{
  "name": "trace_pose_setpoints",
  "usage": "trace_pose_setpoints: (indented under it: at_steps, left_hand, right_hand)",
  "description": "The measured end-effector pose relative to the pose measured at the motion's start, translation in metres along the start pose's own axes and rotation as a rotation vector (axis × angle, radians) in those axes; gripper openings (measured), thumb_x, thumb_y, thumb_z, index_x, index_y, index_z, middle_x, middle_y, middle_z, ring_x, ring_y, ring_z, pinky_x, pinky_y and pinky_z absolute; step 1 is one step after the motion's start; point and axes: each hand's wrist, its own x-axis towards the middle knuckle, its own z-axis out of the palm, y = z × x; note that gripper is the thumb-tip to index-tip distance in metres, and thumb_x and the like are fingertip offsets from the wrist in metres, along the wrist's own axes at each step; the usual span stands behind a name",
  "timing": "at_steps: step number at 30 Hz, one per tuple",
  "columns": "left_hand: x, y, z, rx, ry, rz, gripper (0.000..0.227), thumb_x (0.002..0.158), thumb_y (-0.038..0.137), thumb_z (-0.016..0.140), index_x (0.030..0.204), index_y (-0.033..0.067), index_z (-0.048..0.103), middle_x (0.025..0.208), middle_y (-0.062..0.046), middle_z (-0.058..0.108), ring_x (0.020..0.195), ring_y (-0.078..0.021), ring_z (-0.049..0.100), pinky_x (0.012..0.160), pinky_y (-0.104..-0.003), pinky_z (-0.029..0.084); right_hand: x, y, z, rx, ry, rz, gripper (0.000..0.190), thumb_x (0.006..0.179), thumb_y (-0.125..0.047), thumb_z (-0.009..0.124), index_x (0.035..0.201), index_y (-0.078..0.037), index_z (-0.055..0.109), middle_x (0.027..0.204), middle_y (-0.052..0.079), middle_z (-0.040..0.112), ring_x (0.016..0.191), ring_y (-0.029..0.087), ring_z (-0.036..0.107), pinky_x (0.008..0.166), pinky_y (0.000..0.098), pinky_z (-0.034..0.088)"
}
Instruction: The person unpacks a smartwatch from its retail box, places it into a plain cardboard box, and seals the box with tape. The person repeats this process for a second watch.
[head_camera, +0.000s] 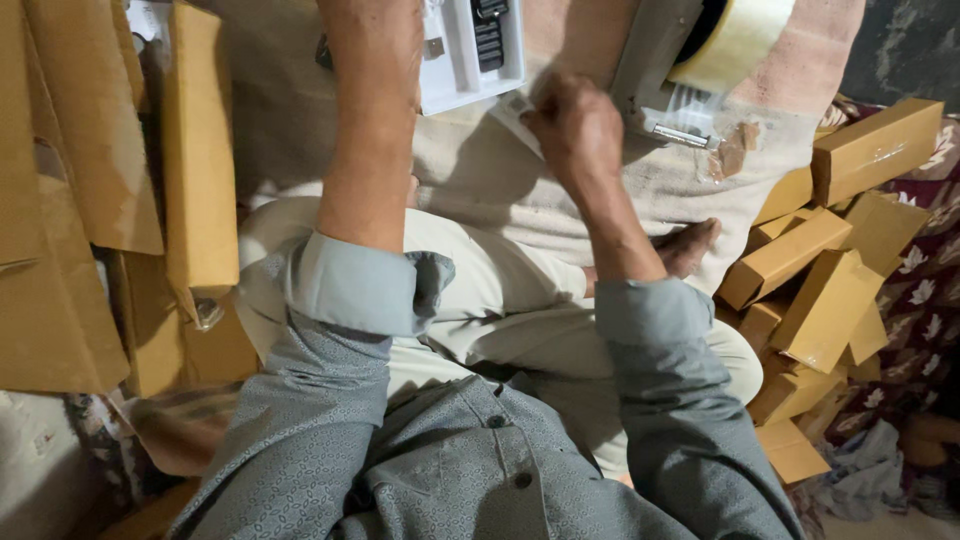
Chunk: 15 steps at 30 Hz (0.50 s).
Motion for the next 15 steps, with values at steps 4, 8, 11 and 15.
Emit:
trace_pose_setpoints:
  at_steps: [4,8,11,15]
  left_hand:
    - [0.001,-0.006,-0.003,-0.021,0.034,-0.011,0.036,0.101,0.019,0.069,0.085,-0.0065,0.049,0.075,-0.005,0.043,0.069,-0.0155,0.04,0.065,-0.036,0.04]
    - [-0.001,0.001,0.003,-0.094,0.047,0.012,0.039,0.102,0.022,0.07,0.086,-0.0083,0.05,0.075,-0.007,0.044,0.07,-0.016,0.042,0.066,-0.036,0.041]
    - [-0.014,0.011,0.012,-0.219,0.033,0.036,0.042,0.103,0.023,0.07,0.086,-0.0097,0.051,0.075,-0.008,0.045,0.071,-0.0164,0.043,0.067,-0.036,0.041]
    - [-0.039,0.026,0.038,-0.603,-0.038,0.106,0.028,0.102,0.024,0.067,0.1,-0.003,0.061,0.083,-0.002,0.058,0.075,-0.0115,0.049,0.07,-0.032,0.046]
  right_hand:
    - [-0.017,0.002,-0.033,0.619,0.091,0.151,0.011,0.096,-0.011,0.072,0.106,-0.006,0.072,0.09,0.003,0.073,0.076,0.012,0.07,0.064,0.0284,0.059]
    - [-0.047,-0.003,-0.08,1.165,0.169,0.183,0.012,0.104,-0.011,0.07,0.108,0.001,0.07,0.083,0.006,0.069,0.062,0.01,0.06,0.05,0.0239,0.044]
    - [-0.059,-0.017,-0.1,1.323,0.212,0.175,0.012,0.105,-0.009,0.07,0.106,0.003,0.068,0.082,0.006,0.067,0.059,0.009,0.058,0.048,0.0222,0.039]
    - [-0.064,-0.028,-0.105,1.252,0.206,0.206,0.013,0.104,-0.01,0.072,0.104,0.002,0.07,0.078,0.006,0.068,0.057,0.007,0.056,0.046,0.0206,0.037]
